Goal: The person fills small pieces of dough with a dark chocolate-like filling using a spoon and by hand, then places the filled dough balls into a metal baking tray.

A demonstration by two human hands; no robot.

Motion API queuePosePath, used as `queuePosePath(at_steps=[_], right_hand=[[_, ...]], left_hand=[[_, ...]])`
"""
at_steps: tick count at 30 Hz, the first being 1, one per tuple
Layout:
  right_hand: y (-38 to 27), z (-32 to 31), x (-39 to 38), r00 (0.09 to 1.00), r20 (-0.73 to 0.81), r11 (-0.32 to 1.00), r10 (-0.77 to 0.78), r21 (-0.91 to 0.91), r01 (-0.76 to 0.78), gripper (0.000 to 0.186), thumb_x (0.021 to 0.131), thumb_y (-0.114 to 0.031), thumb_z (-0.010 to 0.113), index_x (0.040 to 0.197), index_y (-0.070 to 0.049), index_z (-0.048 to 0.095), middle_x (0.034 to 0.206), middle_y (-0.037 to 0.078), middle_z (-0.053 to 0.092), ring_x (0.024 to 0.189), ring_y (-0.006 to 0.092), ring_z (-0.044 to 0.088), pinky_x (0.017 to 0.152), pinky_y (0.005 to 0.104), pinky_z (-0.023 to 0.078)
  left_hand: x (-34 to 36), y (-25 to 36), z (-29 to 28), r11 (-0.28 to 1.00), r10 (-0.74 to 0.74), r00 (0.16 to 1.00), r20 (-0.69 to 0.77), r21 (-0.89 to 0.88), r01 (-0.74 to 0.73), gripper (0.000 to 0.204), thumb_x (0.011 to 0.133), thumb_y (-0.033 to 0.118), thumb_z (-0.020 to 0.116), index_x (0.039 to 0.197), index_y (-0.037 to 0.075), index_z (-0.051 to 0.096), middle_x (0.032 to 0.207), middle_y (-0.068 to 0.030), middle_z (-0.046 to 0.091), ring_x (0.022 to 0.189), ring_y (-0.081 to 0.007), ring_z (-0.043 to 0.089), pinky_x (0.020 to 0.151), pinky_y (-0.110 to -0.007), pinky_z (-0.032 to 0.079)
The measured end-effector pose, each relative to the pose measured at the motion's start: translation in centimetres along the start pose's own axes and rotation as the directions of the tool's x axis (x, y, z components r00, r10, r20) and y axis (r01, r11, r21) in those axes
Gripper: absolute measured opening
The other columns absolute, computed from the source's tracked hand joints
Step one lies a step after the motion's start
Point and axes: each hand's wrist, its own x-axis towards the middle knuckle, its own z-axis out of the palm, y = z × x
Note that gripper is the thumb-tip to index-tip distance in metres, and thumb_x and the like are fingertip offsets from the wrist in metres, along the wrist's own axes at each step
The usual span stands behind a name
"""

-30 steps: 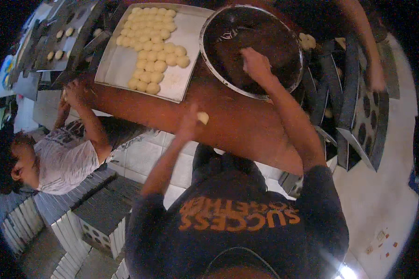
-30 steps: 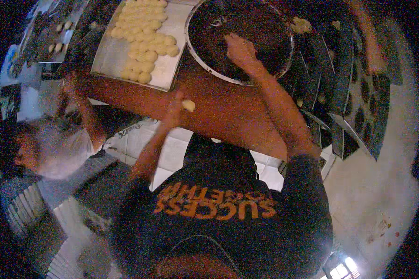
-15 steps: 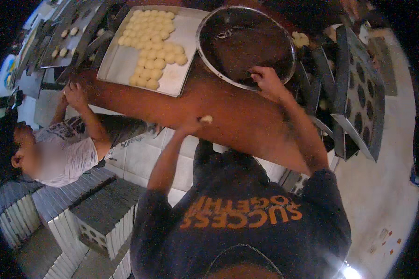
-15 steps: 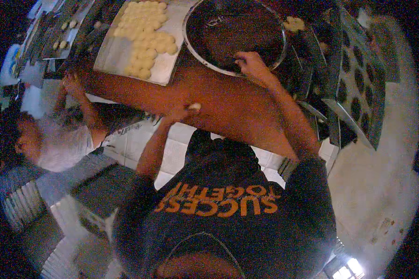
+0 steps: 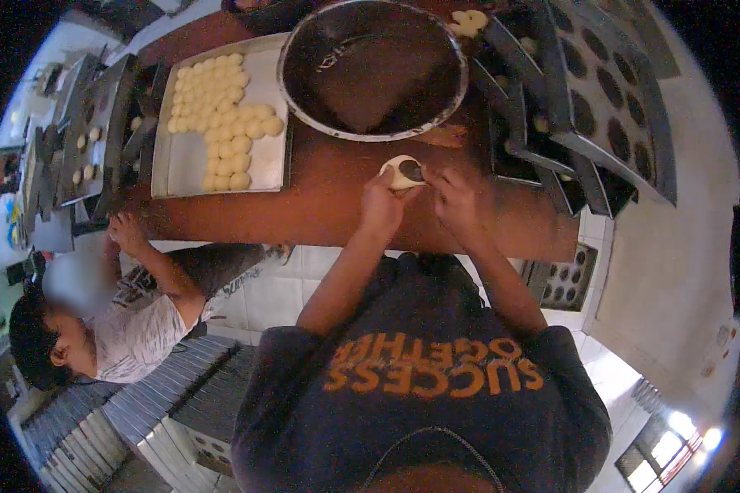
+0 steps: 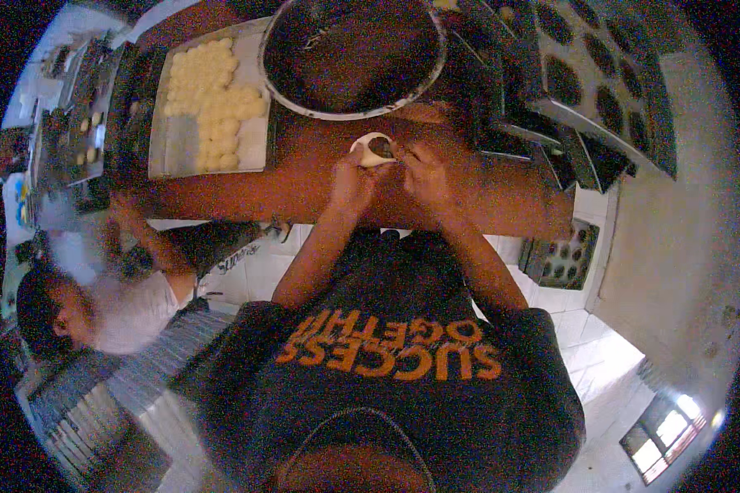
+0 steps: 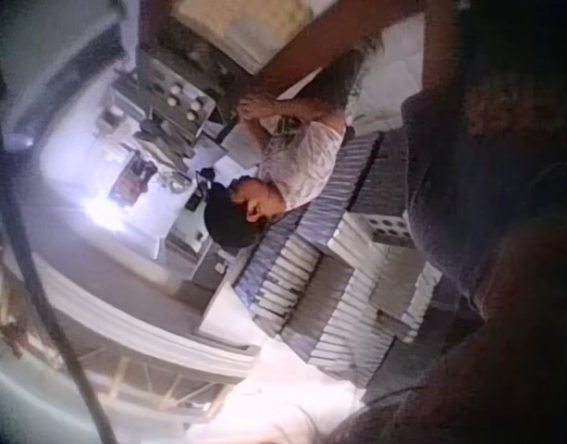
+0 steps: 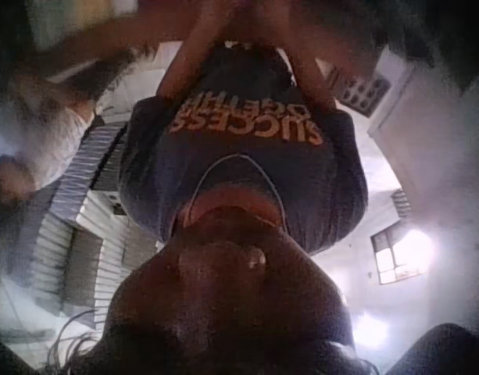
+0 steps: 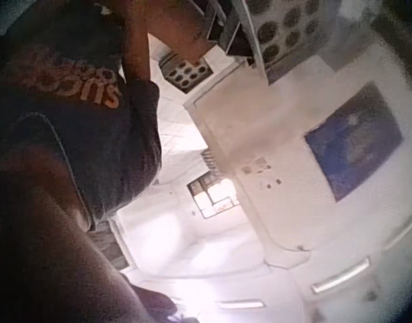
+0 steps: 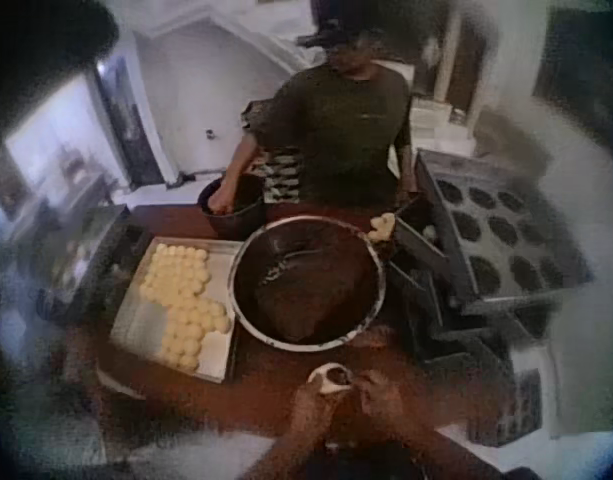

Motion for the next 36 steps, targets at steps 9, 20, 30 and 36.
queuePosePath(at_steps=[9, 20, 30, 36], right_hand=[[12.2, -0.3, -7.7, 0.966, 0.13, 0.967, 0.225, -0.155, -0.204, 0.042, 0.07, -0.016, 0.058, 0.111, -0.009, 0.053, 0.118, 0.016, 0.047, 0.096, 0.0364, 0.053, 0.084, 0.0407, 0.044], [8.6, -11.4, -9.0, 0.854, 0.224, 0.316, 0.469, 0.861, -0.399, 0.024, 0.079, -0.016, 0.06, 0.096, 0.001, 0.061, 0.092, 0.006, 0.061, 0.083, 0.0147, 0.055, 0.076, 0.0301, 0.044], [9.2, -19.2, -15.1, 0.904, -0.274, 0.792, 0.328, 0.602, -0.105, 0.021, 0.065, -0.009, 0.064, 0.086, -0.007, 0.065, 0.102, 0.011, 0.057, 0.097, 0.0264, 0.051, 0.08, 0.037, 0.04], [8.1, -20.6, -16.4, 0.943, -0.332, 0.997, 0.024, 0.081, 0.003, 0.017, 0.066, -0.01, 0.064, 0.082, -0.005, 0.064, 0.099, 0.013, 0.055, 0.094, 0.0281, 0.052, 0.076, 0.036, 0.043]], left_hand=[[-2.6, -0.7, 0.8, 0.959, 0.225, 0.963, -0.148, -0.144, -0.246, 0.032, 0.087, 0.021, 0.048, 0.11, -0.002, 0.047, 0.109, -0.0149, 0.054, 0.101, -0.0273, 0.053, 0.086, -0.038, 0.047], [-7.2, -16.3, 7.6, 0.999, 0.03, 0.989, 0.148, -0.017, -0.028, 0.043, 0.087, 0.031, 0.046, 0.117, -0.001, 0.042, 0.116, -0.0141, 0.05, 0.108, -0.0275, 0.048, 0.092, -0.042, 0.04], [-10.7, -23.1, 15.1, 0.99, -0.141, 0.907, 0.398, 0.051, 0.132, 0.048, 0.089, 0.044, 0.034, 0.121, 0.009, 0.04, 0.118, -0.0069, 0.047, 0.109, -0.023, 0.044, 0.095, -0.04, 0.033], [-9.4, -23.3, 16.4, 0.973, -0.143, 0.937, 0.318, 0.22, 0.074, 0.03, 0.088, 0.032, 0.045, 0.106, 0.008, 0.047, 0.096, -0.0053, 0.055, 0.086, -0.0184, 0.055, 0.073, -0.03, 0.048]])
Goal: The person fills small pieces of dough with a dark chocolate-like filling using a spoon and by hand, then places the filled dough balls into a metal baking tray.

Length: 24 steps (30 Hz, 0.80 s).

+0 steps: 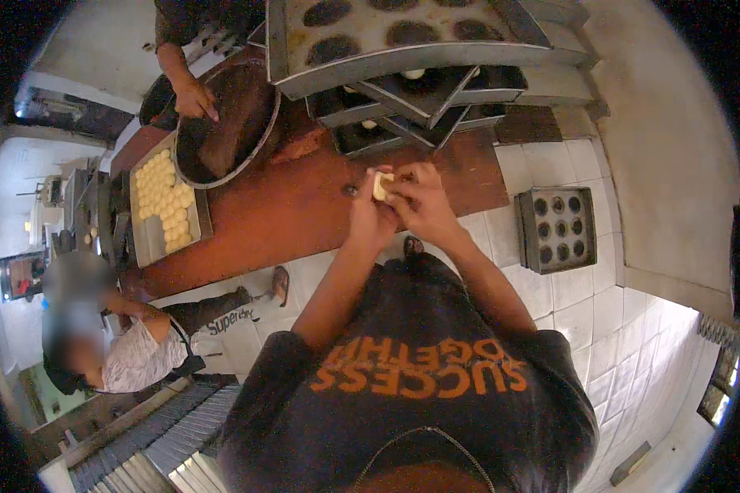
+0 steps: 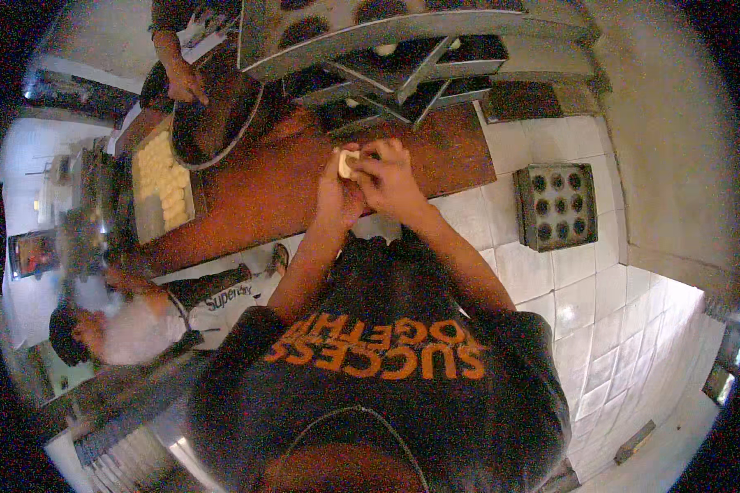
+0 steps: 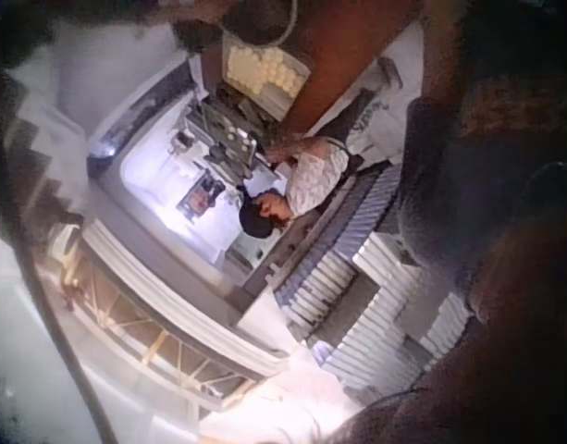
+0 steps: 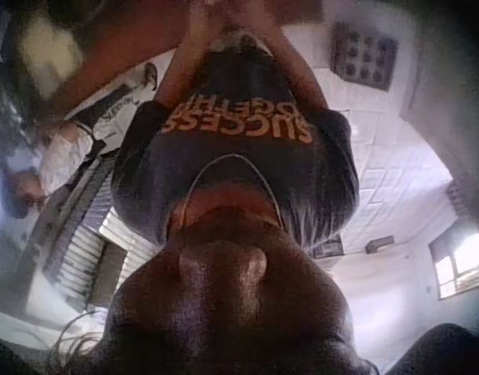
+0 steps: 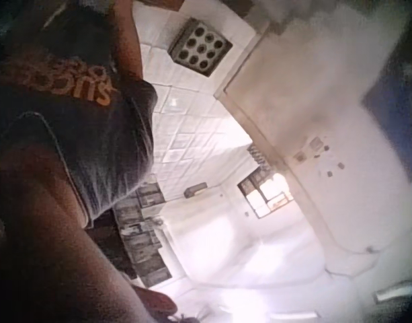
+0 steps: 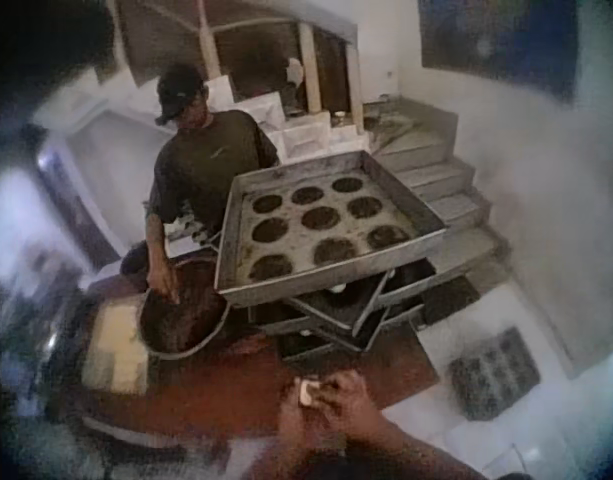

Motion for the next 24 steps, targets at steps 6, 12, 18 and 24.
queuePosePath(at_steps=[6, 12, 18, 24], right_hand=[[-3.1, 1.1, 1.1, 0.961, -0.03, 0.862, 0.274, 0.451, -0.231, 0.018, 0.064, 0.001, 0.065, 0.08, -0.001, 0.058, 0.088, 0.01, 0.054, 0.084, 0.0248, 0.054, 0.076, 0.0331, 0.046], [-6.1, 5.6, 2.5, 0.995, -0.06, 0.956, 0.08, 0.288, -0.06, 0.023, 0.063, -0.006, 0.065, 0.084, -0.003, 0.056, 0.091, 0.012, 0.055, 0.08, 0.0304, 0.054, 0.071, 0.037, 0.045], [-9.1, 10.5, 3.9, 0.963, -0.126, 0.97, -0.239, 0.004, 0.242, 0.021, 0.063, -0.007, 0.061, 0.083, -0.005, 0.056, 0.084, 0.011, 0.055, 0.083, 0.033, 0.048, 0.073, 0.041, 0.037], [-11.7, 11.9, 5.2, 0.997, 0.066, 0.971, -0.044, 0.239, 0.027, 0.019, 0.063, -0.008, 0.063, 0.08, -0.006, 0.056, 0.081, 0.012, 0.054, 0.08, 0.0321, 0.049, 0.072, 0.041, 0.038]], left_hand=[[-1.4, 2.3, 0.2, 0.941, 0.121, 0.985, -0.125, 0.33, -0.073, 0.028, 0.079, 0.012, 0.061, 0.102, 0.006, 0.046, 0.09, -0.0054, 0.054, 0.08, -0.0155, 0.056, 0.064, -0.025, 0.047], [-4.3, 7.0, -2.4, 0.897, 0.268, 0.949, -0.164, 0.402, -0.184, 0.027, 0.079, 0.016, 0.063, 0.098, 0.003, 0.048, 0.086, -0.0056, 0.055, 0.074, -0.0137, 0.056, 0.06, -0.025, 0.047], [-5.7, 10.3, -3.3, 0.968, 0.246, 0.904, -0.349, 0.052, -0.244, 0.022, 0.081, 0.022, 0.061, 0.091, 0.003, 0.054, 0.082, -0.0043, 0.056, 0.071, -0.0129, 0.055, 0.061, -0.025, 0.047], [-6.5, 12.4, -6.3, 0.977, 0.196, 0.945, -0.26, -0.034, -0.212, 0.026, 0.08, 0.025, 0.062, 0.093, 0.004, 0.056, 0.084, -0.0041, 0.057, 0.074, -0.0131, 0.055, 0.063, -0.026, 0.047]])
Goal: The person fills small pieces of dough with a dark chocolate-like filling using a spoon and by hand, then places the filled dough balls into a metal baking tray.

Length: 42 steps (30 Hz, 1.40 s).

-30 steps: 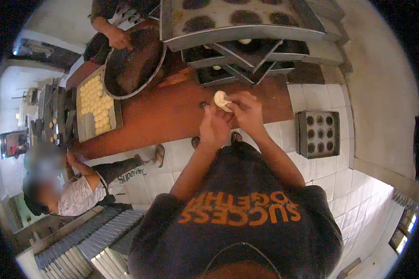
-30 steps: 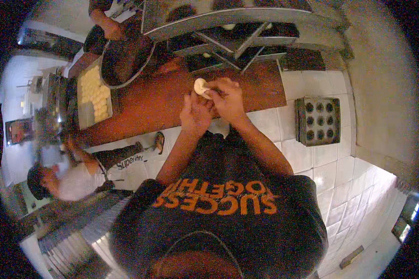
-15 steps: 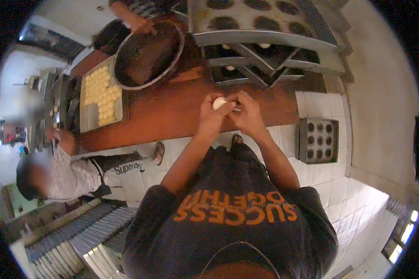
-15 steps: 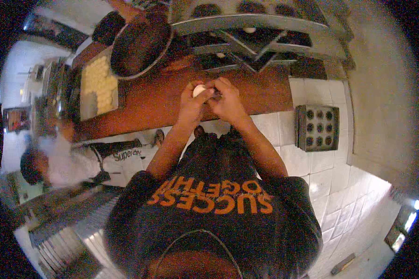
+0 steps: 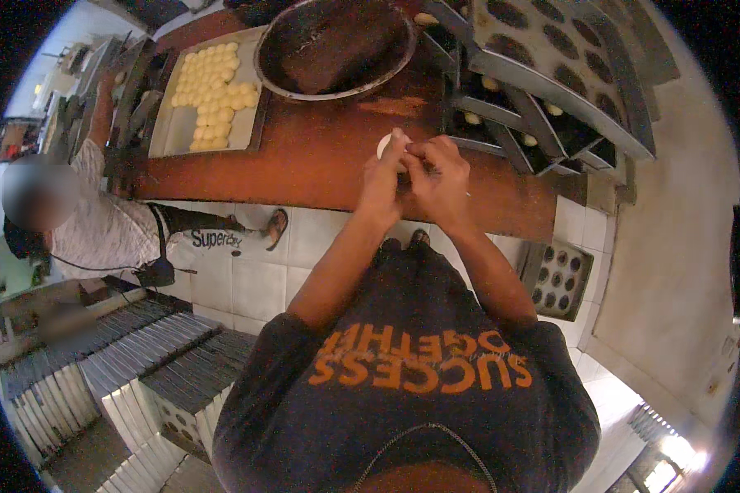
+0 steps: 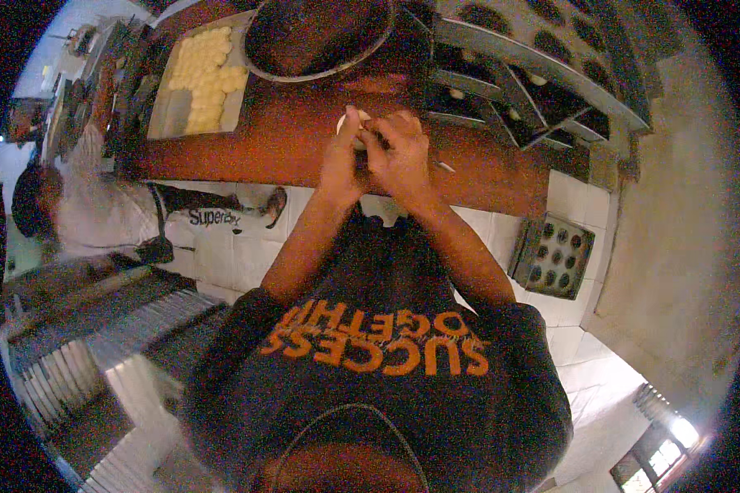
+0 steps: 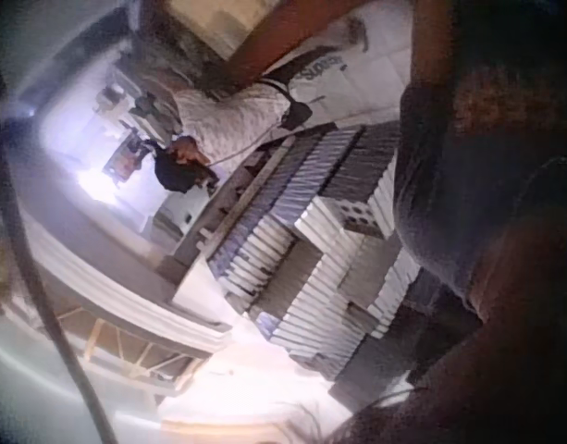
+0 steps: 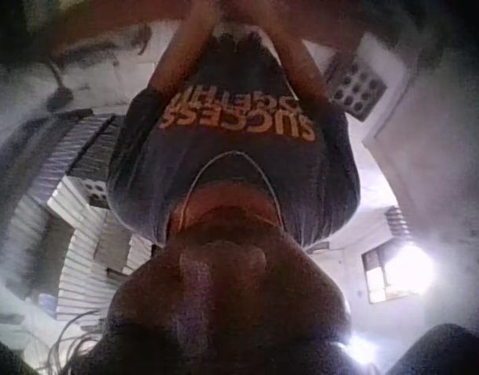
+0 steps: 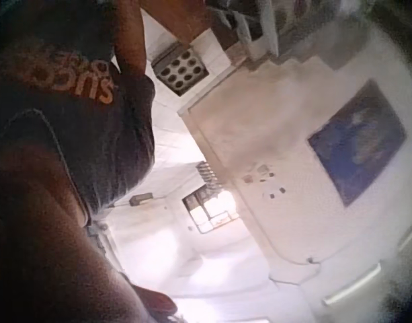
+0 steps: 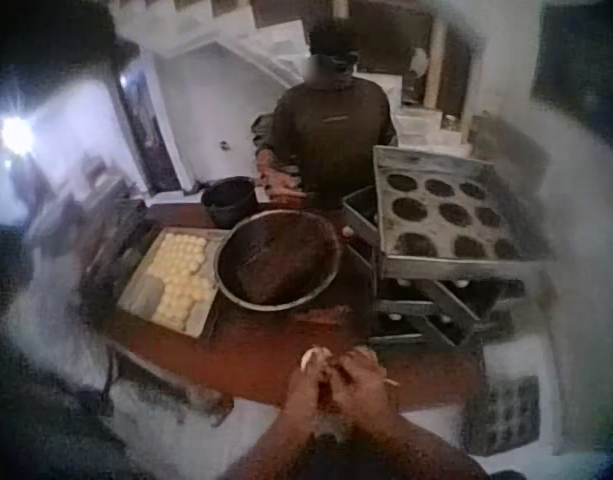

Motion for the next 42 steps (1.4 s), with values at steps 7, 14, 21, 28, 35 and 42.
queuePosePath(at_steps=[7, 14, 21, 28, 35, 42], right_hand=[[-1.0, 1.1, 1.9, 0.999, 0.049, 1.0, -0.022, -0.012, 0.023, 0.016, 0.063, -0.008, 0.064, 0.078, -0.006, 0.059, 0.085, 0.012, 0.055, 0.084, 0.0319, 0.049, 0.077, 0.0407, 0.039], [-0.9, 2.6, 2.1, 0.961, 0.048, 0.936, -0.273, -0.218, 0.277, 0.022, 0.061, -0.006, 0.063, 0.082, -0.006, 0.058, 0.085, 0.012, 0.054, 0.082, 0.0311, 0.05, 0.073, 0.0402, 0.041], [-0.5, 2.4, 2.6, 0.996, 0.044, 0.995, -0.081, -0.06, 0.084, 0.024, 0.057, -0.003, 0.066, 0.08, -0.005, 0.057, 0.085, 0.011, 0.055, 0.08, 0.0309, 0.049, 0.073, 0.0388, 0.041], [-3.1, 2.0, 3.3, 0.981, -0.049, 0.969, -0.188, -0.169, 0.178, 0.019, 0.059, -0.002, 0.065, 0.075, -0.004, 0.056, 0.084, 0.011, 0.057, 0.083, 0.029, 0.05, 0.075, 0.0374, 0.041], [-0.2, 0.4, 2.4, 0.971, -0.055, 0.964, -0.234, -0.145, 0.224, 0.021, 0.059, -0.006, 0.066, 0.079, -0.005, 0.058, 0.089, 0.01, 0.057, 0.085, 0.0287, 0.051, 0.075, 0.0389, 0.041], [1.5, -0.5, 1.4, 0.938, -0.035, 0.924, -0.346, -0.188, 0.333, 0.026, 0.059, -0.005, 0.066, 0.083, -0.006, 0.058, 0.086, 0.008, 0.056, 0.085, 0.0299, 0.05, 0.076, 0.0403, 0.04]], left_hand=[[0.2, 2.5, -2.3, 0.946, -0.019, 0.989, 0.145, 0.322, -0.029, 0.03, 0.087, 0.027, 0.051, 0.109, 0.007, 0.051, 0.094, -0.0024, 0.056, 0.083, -0.0152, 0.055, 0.075, -0.03, 0.046], [0.3, 3.1, -1.4, 0.977, 0.214, 0.961, 0.174, -0.05, -0.208, 0.043, 0.086, 0.017, 0.054, 0.125, 0.01, 0.038, 0.095, -0.0035, 0.053, 0.084, -0.0125, 0.053, 0.073, -0.029, 0.046], [1.1, 2.9, -2.4, 0.989, 0.118, 0.985, 0.124, 0.072, -0.127, 0.024, 0.082, 0.013, 0.058, 0.103, 0.004, 0.051, 0.094, -0.006, 0.055, 0.081, -0.012, 0.054, 0.068, -0.026, 0.048], [0.5, 3.5, -1.7, 0.999, 0.027, 0.991, 0.133, 0.03, -0.031, 0.024, 0.082, 0.015, 0.058, 0.102, 0.003, 0.052, 0.09, -0.0062, 0.057, 0.079, -0.0143, 0.056, 0.069, -0.027, 0.049], [0.0, 3.2, 0.4, 0.981, -0.071, 0.981, 0.18, -0.168, 0.102, 0.026, 0.085, 0.022, 0.055, 0.1, 0.0, 0.051, 0.089, -0.0065, 0.056, 0.078, -0.0148, 0.055, 0.069, -0.027, 0.048], [-0.1, 0.6, 1.8, 1.0, 0.007, 1.0, 0.027, 0.009, -0.008, 0.028, 0.084, 0.025, 0.057, 0.099, 0.002, 0.051, 0.088, -0.0038, 0.055, 0.076, -0.0128, 0.054, 0.067, -0.027, 0.047]])
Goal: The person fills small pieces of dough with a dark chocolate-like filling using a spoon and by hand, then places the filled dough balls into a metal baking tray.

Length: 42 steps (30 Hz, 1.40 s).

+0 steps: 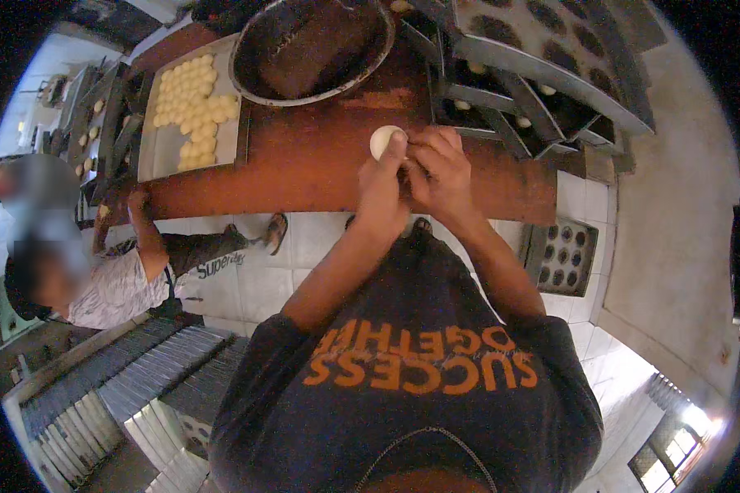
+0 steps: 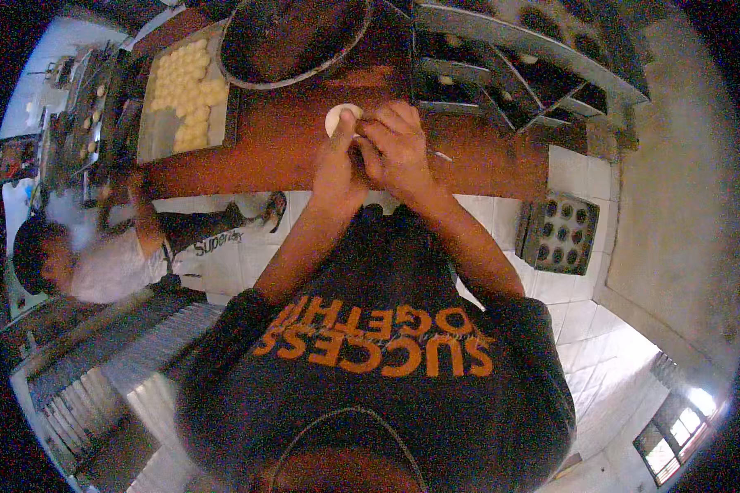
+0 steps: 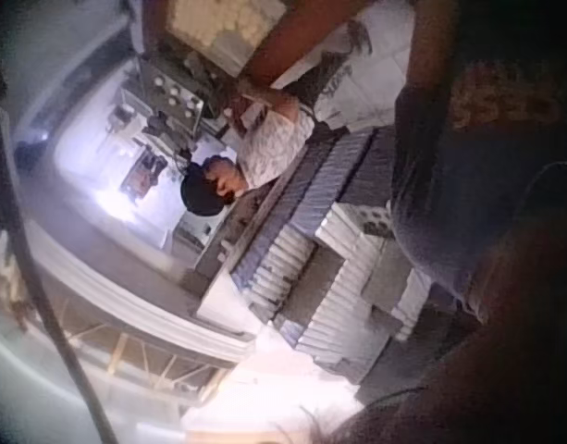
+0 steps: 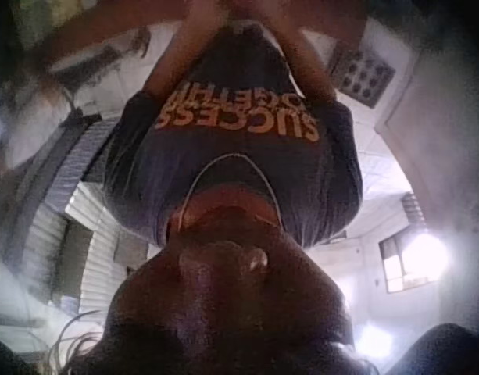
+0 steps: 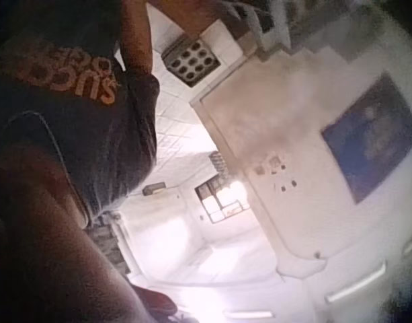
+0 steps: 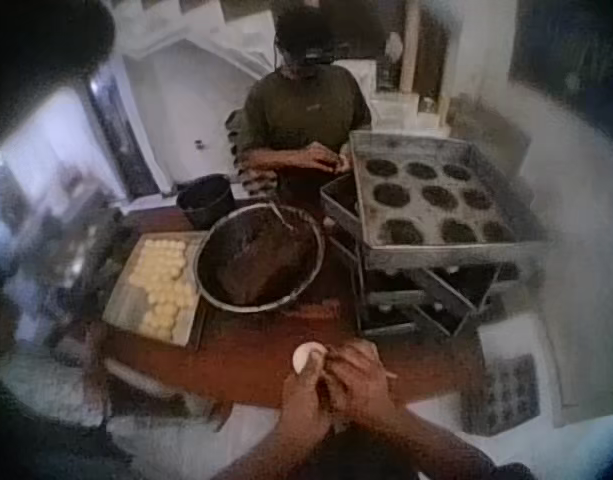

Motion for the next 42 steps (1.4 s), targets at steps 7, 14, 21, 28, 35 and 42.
queuePosePath(at_steps=[7, 14, 21, 28, 35, 42], right_hand=[[-0.8, -2.0, 0.7, 0.978, 0.03, 0.967, 0.206, 0.148, -0.208, 0.023, 0.058, -0.002, 0.064, 0.08, -0.005, 0.059, 0.085, 0.009, 0.056, 0.086, 0.031, 0.049, 0.076, 0.0395, 0.041], [-1.3, -1.6, 0.9, 0.981, -0.041, 0.977, 0.188, 0.114, -0.182, 0.023, 0.057, -0.001, 0.065, 0.079, -0.004, 0.058, 0.083, 0.011, 0.056, 0.085, 0.0309, 0.05, 0.075, 0.0381, 0.042], [0.3, -2.1, -0.5, 0.984, 0.093, 0.968, 0.152, 0.187, -0.167, 0.034, 0.055, -0.004, 0.067, 0.088, -0.006, 0.057, 0.087, 0.008, 0.057, 0.086, 0.0312, 0.051, 0.077, 0.0399, 0.04], [-1.8, -2.5, 0.9, 0.995, -0.094, 1.0, -0.013, 0.015, 0.014, 0.03, 0.055, -0.005, 0.067, 0.084, -0.006, 0.059, 0.089, 0.008, 0.057, 0.087, 0.0276, 0.051, 0.074, 0.0393, 0.041], [-2.8, -3.1, 1.4, 0.99, -0.136, 0.999, 0.023, 0.032, -0.019, 0.026, 0.057, -0.002, 0.066, 0.081, -0.006, 0.059, 0.086, 0.009, 0.057, 0.084, 0.0277, 0.051, 0.073, 0.039, 0.042], [-1.0, -4.1, 0.1, 0.989, -0.139, 0.997, -0.046, 0.055, 0.054, 0.028, 0.056, 0.003, 0.069, 0.081, -0.004, 0.06, 0.089, 0.009, 0.057, 0.086, 0.0293, 0.053, 0.073, 0.0362, 0.045]], left_hand=[[-0.8, -0.7, 1.0, 0.995, 0.005, 0.998, 0.057, 0.103, -0.011, 0.023, 0.083, 0.019, 0.057, 0.099, 0.003, 0.052, 0.088, -0.0038, 0.055, 0.078, -0.0131, 0.055, 0.067, -0.027, 0.047], [-0.3, -0.9, -0.6, 0.999, 0.021, 0.993, 0.117, -0.031, -0.018, 0.025, 0.084, 0.014, 0.055, 0.105, 0.003, 0.049, 0.092, -0.0047, 0.055, 0.083, -0.0153, 0.055, 0.072, -0.028, 0.047], [-1.2, 0.1, -0.7, 0.999, -0.029, 0.993, 0.115, 0.048, 0.024, 0.023, 0.086, 0.015, 0.052, 0.105, 0.002, 0.05, 0.093, -0.005, 0.055, 0.086, -0.0149, 0.054, 0.076, -0.028, 0.046], [-2.4, -0.3, 2.0, 0.993, 0.014, 0.996, 0.089, -0.115, -0.003, 0.028, 0.087, 0.024, 0.052, 0.104, 0.002, 0.051, 0.094, -0.0044, 0.055, 0.086, -0.0131, 0.053, 0.074, -0.027, 0.046], [-2.1, 0.4, 1.4, 0.991, 0.016, 0.976, 0.216, -0.137, 0.014, 0.029, 0.085, 0.024, 0.055, 0.104, 0.002, 0.05, 0.094, -0.0048, 0.055, 0.086, -0.0144, 0.054, 0.072, -0.028, 0.047], [-2.6, 0.5, 1.6, 0.995, -0.103, 0.985, 0.137, 0.014, 0.102, 0.025, 0.084, 0.023, 0.057, 0.101, 0.005, 0.052, 0.089, -0.0034, 0.056, 0.08, -0.0131, 0.055, 0.067, -0.028, 0.048]])
